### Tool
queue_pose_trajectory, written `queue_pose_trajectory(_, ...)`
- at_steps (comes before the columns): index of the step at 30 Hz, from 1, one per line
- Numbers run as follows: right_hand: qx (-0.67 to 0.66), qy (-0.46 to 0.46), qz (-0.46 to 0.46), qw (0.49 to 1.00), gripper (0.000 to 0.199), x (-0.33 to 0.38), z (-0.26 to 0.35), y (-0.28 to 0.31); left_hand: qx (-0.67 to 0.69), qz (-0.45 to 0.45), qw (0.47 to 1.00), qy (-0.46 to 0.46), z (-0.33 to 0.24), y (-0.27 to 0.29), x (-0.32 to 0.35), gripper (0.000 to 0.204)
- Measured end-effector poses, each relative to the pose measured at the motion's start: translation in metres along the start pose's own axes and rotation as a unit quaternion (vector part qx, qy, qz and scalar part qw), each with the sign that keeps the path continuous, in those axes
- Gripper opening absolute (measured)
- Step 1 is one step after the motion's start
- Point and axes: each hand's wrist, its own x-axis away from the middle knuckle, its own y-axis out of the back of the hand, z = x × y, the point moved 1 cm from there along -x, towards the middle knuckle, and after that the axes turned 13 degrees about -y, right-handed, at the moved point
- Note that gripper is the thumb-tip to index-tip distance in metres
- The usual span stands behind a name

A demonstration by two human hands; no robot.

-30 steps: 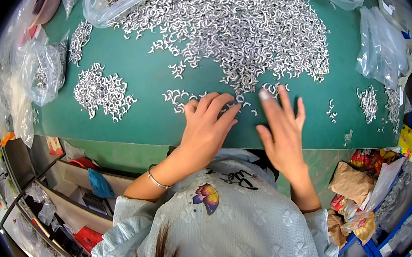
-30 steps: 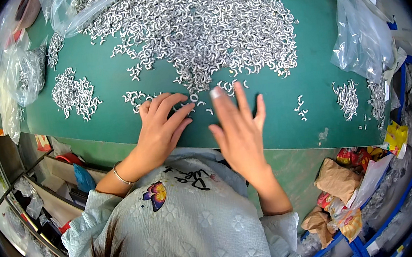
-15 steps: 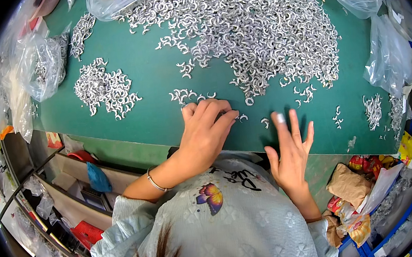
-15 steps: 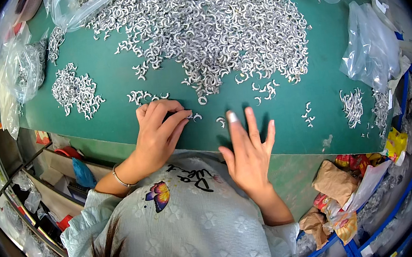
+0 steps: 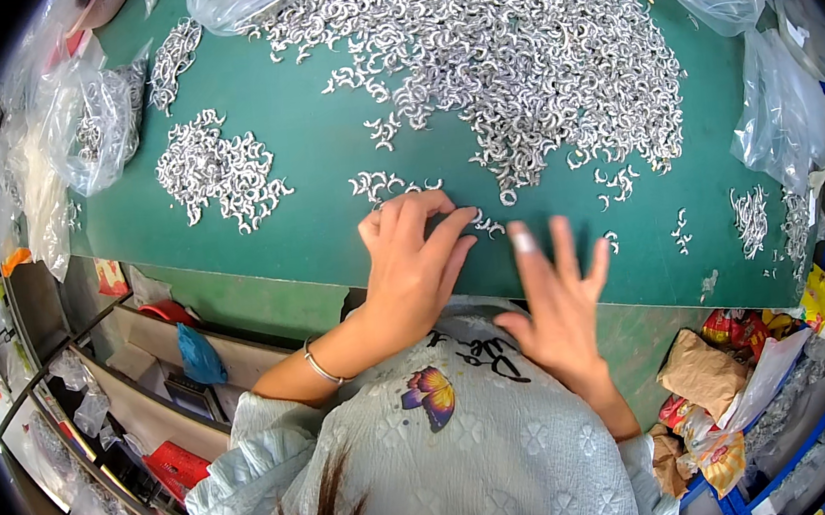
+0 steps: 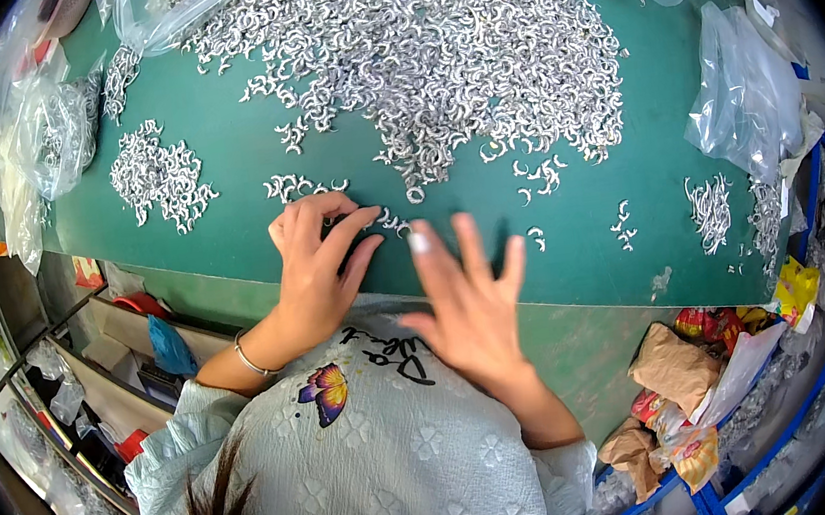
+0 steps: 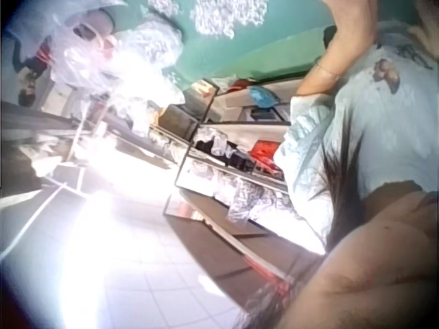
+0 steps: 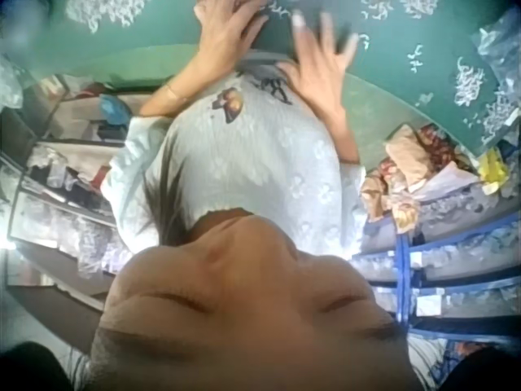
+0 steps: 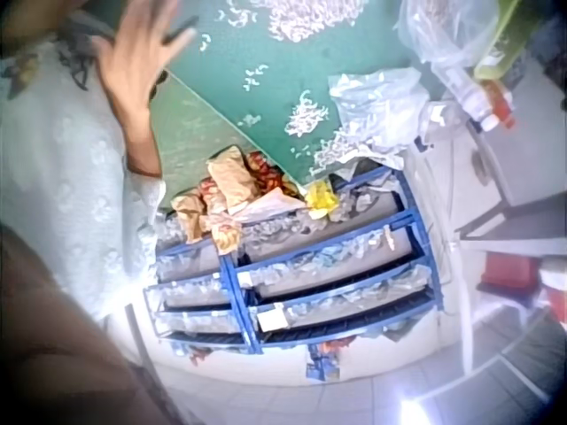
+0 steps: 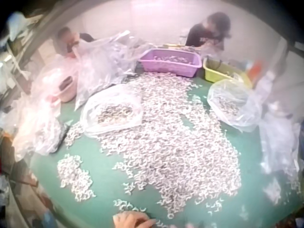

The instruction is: The person sorts small metal crescent-shaped components on a green workbench by hand, arranging them into small piles and then placing them into transparent plastic bags.

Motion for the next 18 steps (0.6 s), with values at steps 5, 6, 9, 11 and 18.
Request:
queue_pose_trajectory(5, 0.007, -0.050, 0.012, 0.999, 0.080, 0.001, -0.002, -0.005, -0.016, -0.003, 1.000, -0.007, 0.005, -0.002, 0.005, 0.035)
queue_pose_trajectory(6, 0.013, -0.056, -0.030, 0.998, 0.076, 0.004, -0.010, -0.005, -0.016, -0.005, 1.000, -0.003, 0.004, -0.001, 0.005, 0.034)
queue_pose_trajectory(9, 0.010, -0.053, -0.051, 0.997, 0.079, 0.001, -0.009, 0.000, -0.015, -0.002, 1.000, -0.002, 0.000, -0.002, 0.001, 0.033)
queue_pose_trajectory(11, -0.035, -0.042, -0.029, 0.998, 0.079, -0.007, -0.001, -0.007, -0.020, 0.007, 1.000, -0.013, 0.002, -0.006, 0.002, 0.033)
queue_pose_trajectory(18, -0.073, 0.013, -0.002, 0.997, 0.082, -0.005, 0.000, -0.006, 0.091, 0.051, 0.993, -0.050, -0.008, -0.001, 0.017, 0.040)
